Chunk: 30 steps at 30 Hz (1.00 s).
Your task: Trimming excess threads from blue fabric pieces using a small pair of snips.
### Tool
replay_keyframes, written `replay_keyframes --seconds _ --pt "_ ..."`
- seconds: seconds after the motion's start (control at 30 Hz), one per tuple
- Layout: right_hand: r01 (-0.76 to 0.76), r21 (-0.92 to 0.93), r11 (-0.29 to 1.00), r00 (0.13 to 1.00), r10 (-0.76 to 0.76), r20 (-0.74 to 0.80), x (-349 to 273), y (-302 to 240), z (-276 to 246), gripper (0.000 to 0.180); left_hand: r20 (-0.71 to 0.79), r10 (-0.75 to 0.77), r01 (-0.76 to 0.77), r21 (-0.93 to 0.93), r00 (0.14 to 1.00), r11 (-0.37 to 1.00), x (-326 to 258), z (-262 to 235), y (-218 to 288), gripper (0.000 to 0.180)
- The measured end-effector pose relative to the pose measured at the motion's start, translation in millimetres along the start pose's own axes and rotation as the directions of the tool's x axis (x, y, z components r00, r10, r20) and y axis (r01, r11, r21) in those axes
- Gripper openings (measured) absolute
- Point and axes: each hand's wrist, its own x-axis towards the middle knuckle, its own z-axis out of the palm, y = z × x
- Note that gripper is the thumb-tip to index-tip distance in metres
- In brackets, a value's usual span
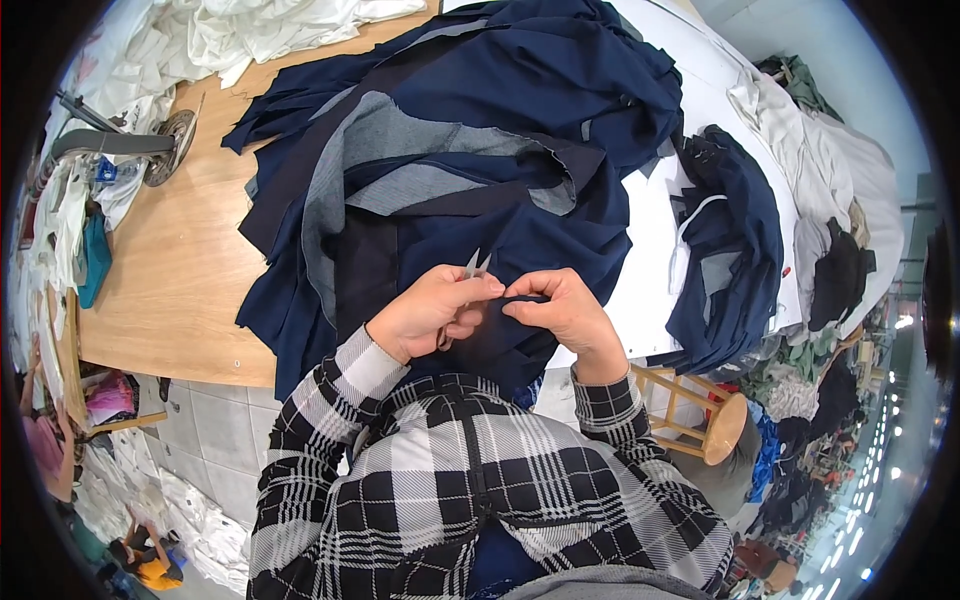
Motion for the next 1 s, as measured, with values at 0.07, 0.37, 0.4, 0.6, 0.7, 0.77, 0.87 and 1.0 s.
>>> replay_keyframes --seconds 0.07,0.37,0.4,0.6,0.7,0.77,0.87,1.0 --pt "-0.008 0.004 1.0 1.0 0.008 0.004 -0.3 -1.3 0.4 0.013 0.04 -0.038 0.043 -0.114 0.998 0.993 1.8 -3.8 -1.5 0.01" --pt "-0.073 0.049 0.996 0.997 0.072 0.017 -1.8 -1.4 -0.1 0.011 -0.051 0.101 -0.102 -0.017 0.994 0.995 -3.5 -1.6 1.7 0.014" --pt "-0.076 0.041 0.996 0.997 0.076 0.005 -1.5 -0.5 -0.7 0.012 -0.049 0.122 -0.118 0.089 0.991 0.989 -5.6 -4.3 3.1 0.013" --pt "-0.049 0.123 0.991 0.998 0.052 -0.019 0.4 3.2 -1.2 0.014 -0.028 0.139 -0.123 0.318 0.99 0.94 -14.3 -2.0 2.4 0.013" --pt "-0.019 0.149 0.989 1.0 0.021 -0.015 2.6 5.7 2.4 0.013 -0.021 0.133 -0.121 0.289 0.991 0.95 -14.0 -3.8 1.0 0.012" --pt "-0.03 0.129 0.991 0.999 0.032 -0.014 2.5 6.6 1.5 0.013 -0.029 0.126 -0.112 0.291 0.992 0.95 -13.9 -3.4 0.6 0.012" --pt "0.011 0.132 0.991 1.0 -0.01 -0.01 3.1 9.6 1.9 0.011 -0.025 0.157 -0.139 0.345 0.987 0.928 -13.6 -0.5 0.8 0.011" --pt "0.116 0.267 0.957 0.993 -0.113 -0.027 4.2 14.1 7.0 0.008 -0.033 0.157 -0.138 0.326 0.987 0.935 -12.2 1.0 1.7 0.011"
